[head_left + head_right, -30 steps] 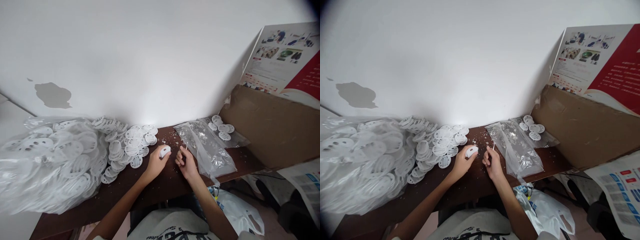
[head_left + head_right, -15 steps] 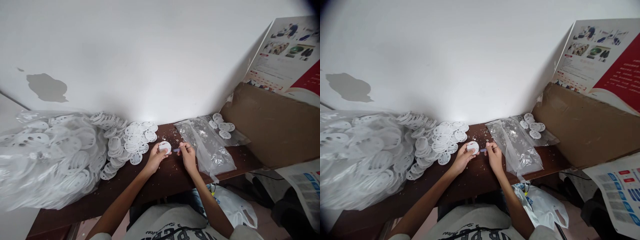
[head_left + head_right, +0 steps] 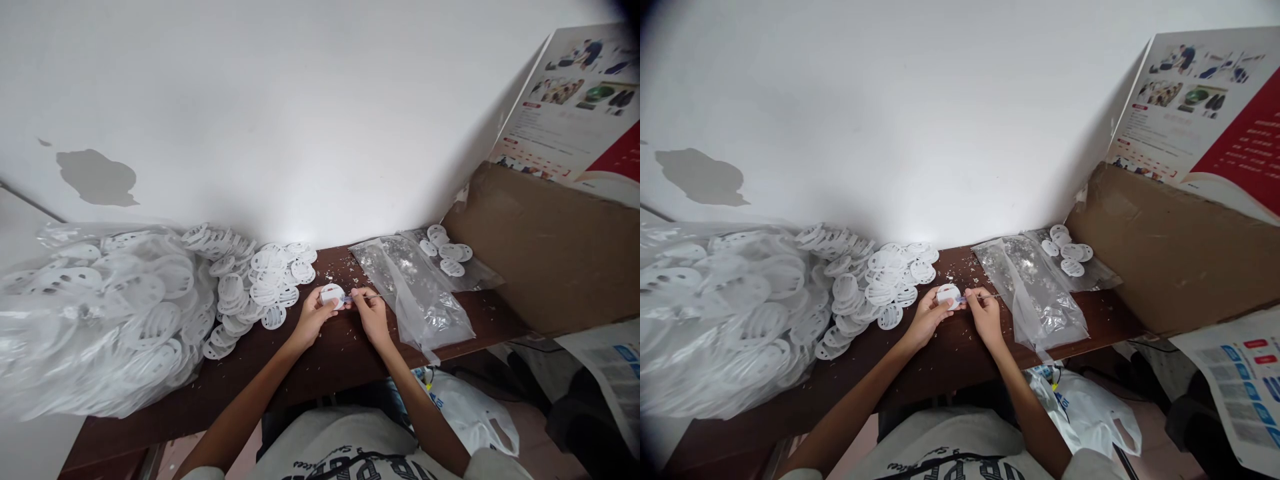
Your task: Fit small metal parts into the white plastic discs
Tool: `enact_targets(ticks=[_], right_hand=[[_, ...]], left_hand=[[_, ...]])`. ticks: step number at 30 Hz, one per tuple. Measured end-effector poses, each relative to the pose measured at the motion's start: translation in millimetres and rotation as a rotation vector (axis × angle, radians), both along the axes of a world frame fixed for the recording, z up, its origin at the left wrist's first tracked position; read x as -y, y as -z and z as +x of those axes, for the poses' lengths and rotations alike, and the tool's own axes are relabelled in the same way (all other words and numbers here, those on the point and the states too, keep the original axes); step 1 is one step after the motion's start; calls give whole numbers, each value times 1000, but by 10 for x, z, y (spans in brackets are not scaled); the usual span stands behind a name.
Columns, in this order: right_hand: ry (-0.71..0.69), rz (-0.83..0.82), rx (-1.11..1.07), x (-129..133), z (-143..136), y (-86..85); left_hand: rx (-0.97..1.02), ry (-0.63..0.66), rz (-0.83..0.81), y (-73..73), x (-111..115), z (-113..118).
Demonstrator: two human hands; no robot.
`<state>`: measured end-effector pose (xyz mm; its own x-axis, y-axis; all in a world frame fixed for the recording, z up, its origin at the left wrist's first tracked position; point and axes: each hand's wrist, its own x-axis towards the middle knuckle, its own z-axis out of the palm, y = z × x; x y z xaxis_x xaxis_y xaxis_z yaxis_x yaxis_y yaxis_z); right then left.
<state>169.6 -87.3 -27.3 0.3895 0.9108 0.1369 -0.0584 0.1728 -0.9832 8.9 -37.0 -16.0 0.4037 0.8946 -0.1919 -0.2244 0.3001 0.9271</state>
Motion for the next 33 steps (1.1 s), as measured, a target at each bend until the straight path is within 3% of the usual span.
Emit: enact_targets(ticks=[6, 12, 18, 33], right_hand=[[-41, -12, 134, 3, 22, -98], [25, 21, -64, -30, 53, -52], [-40, -5, -35, -11, 48, 68], [-3, -18, 59, -6, 51, 55]], left_hand=[[-103, 16, 154, -45, 65, 19], [-26, -69, 66, 13, 93, 36], [-26, -78, 69, 36, 66, 29], [-60, -78, 115, -12, 91, 38]])
